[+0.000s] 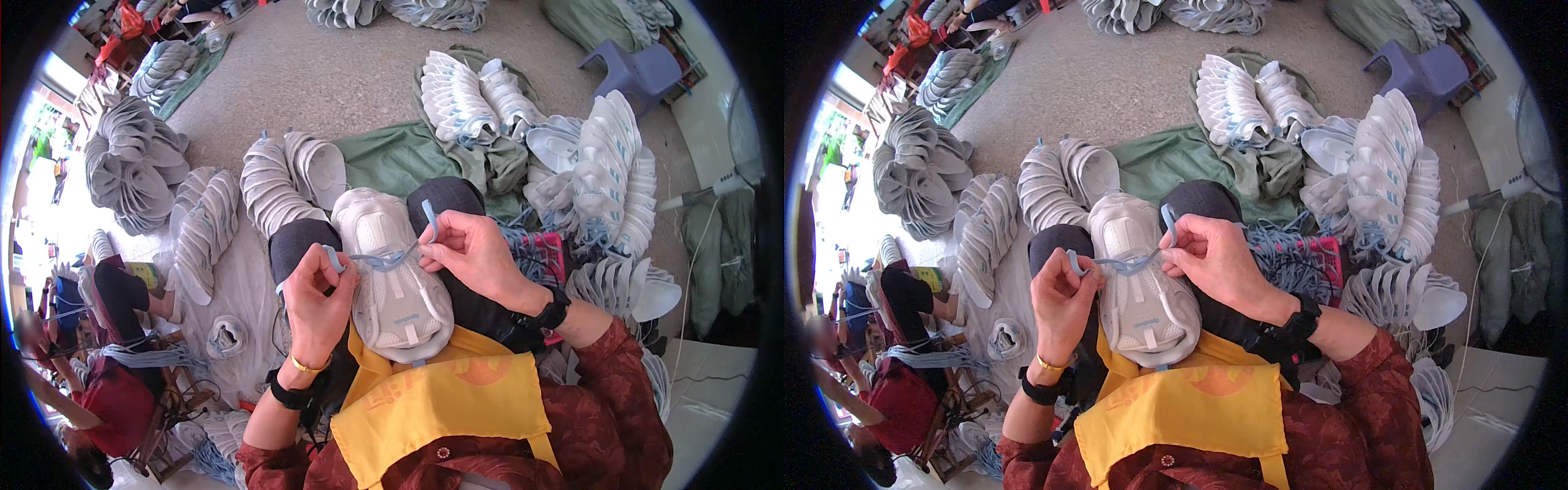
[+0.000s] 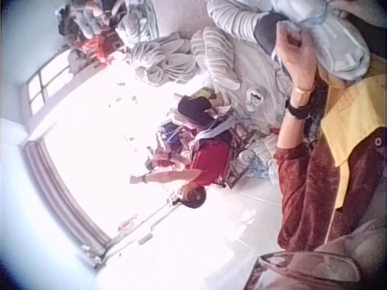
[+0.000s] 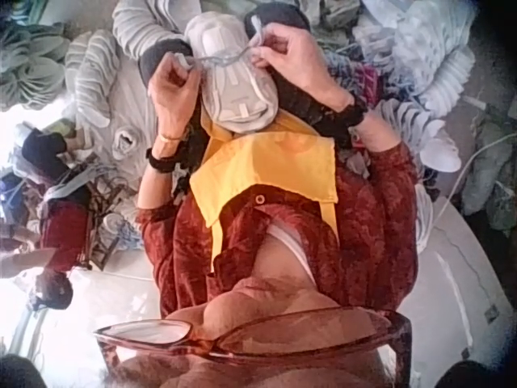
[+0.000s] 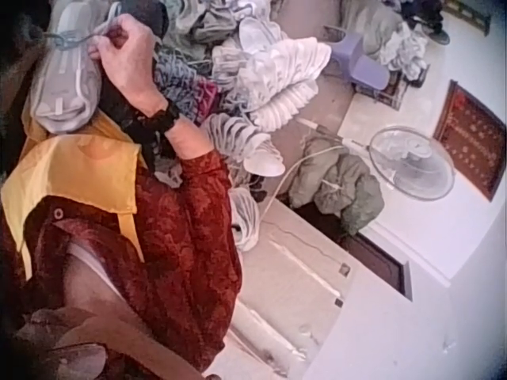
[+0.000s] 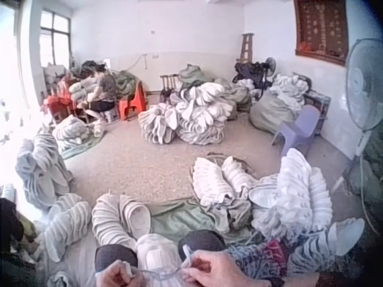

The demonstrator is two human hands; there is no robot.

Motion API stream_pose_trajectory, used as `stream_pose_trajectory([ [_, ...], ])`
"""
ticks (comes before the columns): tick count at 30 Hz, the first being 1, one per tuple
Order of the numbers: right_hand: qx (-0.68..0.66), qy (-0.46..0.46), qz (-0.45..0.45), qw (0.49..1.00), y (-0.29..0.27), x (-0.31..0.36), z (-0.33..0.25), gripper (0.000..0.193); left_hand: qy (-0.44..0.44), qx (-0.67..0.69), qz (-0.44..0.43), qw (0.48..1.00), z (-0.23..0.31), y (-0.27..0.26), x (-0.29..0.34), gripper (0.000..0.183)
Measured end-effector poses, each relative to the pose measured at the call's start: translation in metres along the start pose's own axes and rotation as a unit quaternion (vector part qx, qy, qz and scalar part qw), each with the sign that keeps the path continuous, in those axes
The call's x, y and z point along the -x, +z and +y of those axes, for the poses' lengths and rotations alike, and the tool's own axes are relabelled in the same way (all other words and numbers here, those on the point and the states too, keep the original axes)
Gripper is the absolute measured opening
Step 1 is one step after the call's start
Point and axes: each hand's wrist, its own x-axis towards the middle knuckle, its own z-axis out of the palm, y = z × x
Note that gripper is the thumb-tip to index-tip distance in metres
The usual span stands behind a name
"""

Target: Insert and thread blue laces into a white athletic shoe upper.

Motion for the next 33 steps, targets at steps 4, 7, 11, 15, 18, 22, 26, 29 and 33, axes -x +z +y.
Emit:
stream_pose_trajectory([
  [4,-0.006,-0.014,0.004,1.0,0.0,-0.001,0.004,0.004,0.002,-0.01,0.054,0.999,0.004,0.006,0.002,0.033],
  [7,-0.017,-0.023,0.009,1.0,0.0,-0.002,0.005,0.005,0.007,-0.058,0.029,0.998,0.006,0.002,0.003,0.033],
  [11,-0.009,-0.01,0.004,1.0,0.001,-0.002,0.002,0.005,-0.001,-0.116,0.004,0.993,0.01,0.0,0.002,0.033],
  [15,0.022,-0.021,0.014,0.999,0.005,-0.002,0.003,0.004,0.037,-0.175,0.007,0.984,0.017,0.006,0.0,0.034],
  [18,0.044,-0.042,0.023,0.998,0.005,-0.003,0.007,0.006,0.09,-0.196,0.054,0.975,0.016,0.009,-0.001,0.032],
  [22,0.054,-0.058,0.02,0.997,0.007,-0.003,0.005,0.004,0.065,-0.134,0.061,0.987,0.012,0.01,-0.001,0.031],
  [26,0.069,-0.071,0.043,0.994,0.009,-0.002,0.007,0.005,0.05,-0.121,0.059,0.99,0.01,0.012,0.0,0.03],
  [29,0.07,-0.081,0.057,0.993,0.011,-0.003,0.007,0.006,0.053,-0.111,0.062,0.991,0.009,0.012,0.001,0.03],
  [33,0.106,-0.079,0.014,0.991,0.007,-0.003,0.003,0.007,0.056,-0.114,0.063,0.99,0.005,0.011,0.002,0.03],
])
